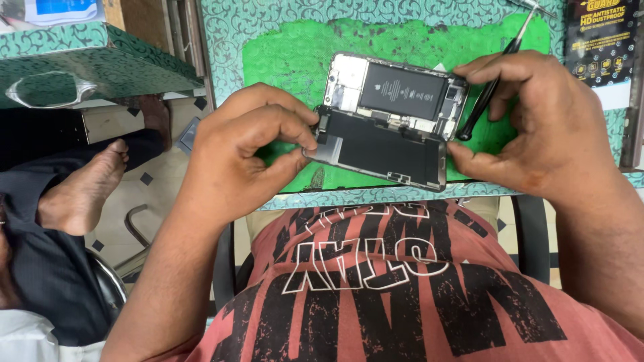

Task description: The person repairs a smartphone at a workbench. They pry open the phone's screen with a pry tool, unscrew internal components with a screwdriver, apply liquid from a small bottle onto the exposed battery area, and press a black adhesive film sheet onto the battery inside the phone body.

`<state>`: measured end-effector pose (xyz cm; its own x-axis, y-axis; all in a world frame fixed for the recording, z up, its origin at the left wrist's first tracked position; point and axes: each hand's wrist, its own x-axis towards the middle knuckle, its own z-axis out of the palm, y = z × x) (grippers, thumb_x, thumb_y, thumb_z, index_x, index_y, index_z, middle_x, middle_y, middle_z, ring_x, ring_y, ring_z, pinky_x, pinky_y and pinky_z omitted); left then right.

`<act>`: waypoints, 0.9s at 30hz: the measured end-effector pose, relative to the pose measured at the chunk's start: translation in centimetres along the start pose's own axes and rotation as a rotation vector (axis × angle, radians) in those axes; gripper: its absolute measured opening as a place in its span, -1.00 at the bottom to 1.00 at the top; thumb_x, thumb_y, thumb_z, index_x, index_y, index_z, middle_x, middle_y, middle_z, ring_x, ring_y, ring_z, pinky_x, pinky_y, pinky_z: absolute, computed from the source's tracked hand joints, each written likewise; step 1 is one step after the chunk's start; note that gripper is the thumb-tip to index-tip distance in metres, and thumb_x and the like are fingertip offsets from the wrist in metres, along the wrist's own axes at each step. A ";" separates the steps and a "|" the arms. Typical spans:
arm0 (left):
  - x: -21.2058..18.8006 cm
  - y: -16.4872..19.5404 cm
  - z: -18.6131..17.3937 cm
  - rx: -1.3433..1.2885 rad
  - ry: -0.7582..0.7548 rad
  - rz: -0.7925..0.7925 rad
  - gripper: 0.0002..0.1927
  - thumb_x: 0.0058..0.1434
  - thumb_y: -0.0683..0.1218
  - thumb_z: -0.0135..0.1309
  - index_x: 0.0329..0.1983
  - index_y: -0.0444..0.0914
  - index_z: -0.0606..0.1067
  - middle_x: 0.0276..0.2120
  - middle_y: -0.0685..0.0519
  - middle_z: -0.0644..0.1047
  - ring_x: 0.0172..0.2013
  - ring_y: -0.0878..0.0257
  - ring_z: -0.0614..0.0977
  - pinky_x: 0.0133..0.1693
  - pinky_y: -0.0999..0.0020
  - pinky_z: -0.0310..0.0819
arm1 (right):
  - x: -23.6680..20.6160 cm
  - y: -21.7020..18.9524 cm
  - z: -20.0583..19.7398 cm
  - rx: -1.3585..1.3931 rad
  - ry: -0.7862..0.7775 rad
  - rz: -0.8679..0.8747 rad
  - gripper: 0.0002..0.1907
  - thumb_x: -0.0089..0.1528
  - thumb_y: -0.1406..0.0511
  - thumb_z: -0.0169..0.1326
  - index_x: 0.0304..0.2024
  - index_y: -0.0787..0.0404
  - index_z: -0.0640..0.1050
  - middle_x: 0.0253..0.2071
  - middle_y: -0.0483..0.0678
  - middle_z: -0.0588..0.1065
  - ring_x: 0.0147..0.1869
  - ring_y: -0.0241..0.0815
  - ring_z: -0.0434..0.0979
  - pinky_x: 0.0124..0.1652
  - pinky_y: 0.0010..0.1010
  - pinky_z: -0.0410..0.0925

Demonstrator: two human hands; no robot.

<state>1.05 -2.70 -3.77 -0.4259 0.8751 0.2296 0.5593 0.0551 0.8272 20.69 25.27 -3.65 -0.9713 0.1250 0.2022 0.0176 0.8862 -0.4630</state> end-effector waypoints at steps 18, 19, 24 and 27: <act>0.0 -0.3 0.5 -0.003 0.017 -0.002 -0.80 0.16 -0.30 0.30 -0.20 -0.22 0.58 -0.04 0.06 0.60 0.00 0.25 0.66 -0.02 0.39 0.57 | 0.8 0.7 -0.6 0.031 -0.050 0.017 -0.25 -0.08 0.39 0.48 0.08 0.28 0.38 0.08 0.06 0.54 -0.29 -0.22 0.45 -0.42 -0.48 0.29; -0.1 -0.4 0.5 -0.012 0.016 -0.004 -0.80 0.16 -0.30 0.30 -0.20 -0.22 0.58 -0.04 0.06 0.60 0.00 0.25 0.66 -0.02 0.39 0.58 | 0.8 0.7 -0.5 0.034 -0.045 0.027 -0.25 -0.08 0.39 0.48 0.09 0.28 0.38 0.08 0.06 0.54 -0.29 -0.22 0.45 -0.42 -0.48 0.29; -0.4 -0.7 0.5 -0.028 0.008 -0.010 -0.80 0.15 -0.30 0.30 -0.21 -0.21 0.58 -0.03 0.05 0.61 0.00 0.25 0.67 -0.03 0.39 0.59 | 0.7 0.8 -0.3 0.052 -0.043 0.009 -0.25 -0.08 0.39 0.48 0.09 0.28 0.38 0.07 0.07 0.54 -0.27 -0.22 0.44 -0.38 -0.48 0.32; -0.7 -0.7 0.3 -0.037 0.008 -0.011 -0.79 0.15 -0.31 0.29 -0.20 -0.21 0.58 -0.02 0.06 0.61 0.01 0.25 0.67 -0.02 0.39 0.59 | 0.7 0.7 -0.1 0.071 -0.039 0.010 -0.26 -0.06 0.40 0.47 0.11 0.28 0.38 0.09 0.07 0.55 -0.28 -0.23 0.43 -0.38 -0.48 0.32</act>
<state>1.16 -3.16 -4.67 -0.4375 0.8708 0.2244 0.5276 0.0465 0.8482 20.07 26.01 -3.71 -0.9797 0.1147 0.1646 0.0115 0.8512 -0.5247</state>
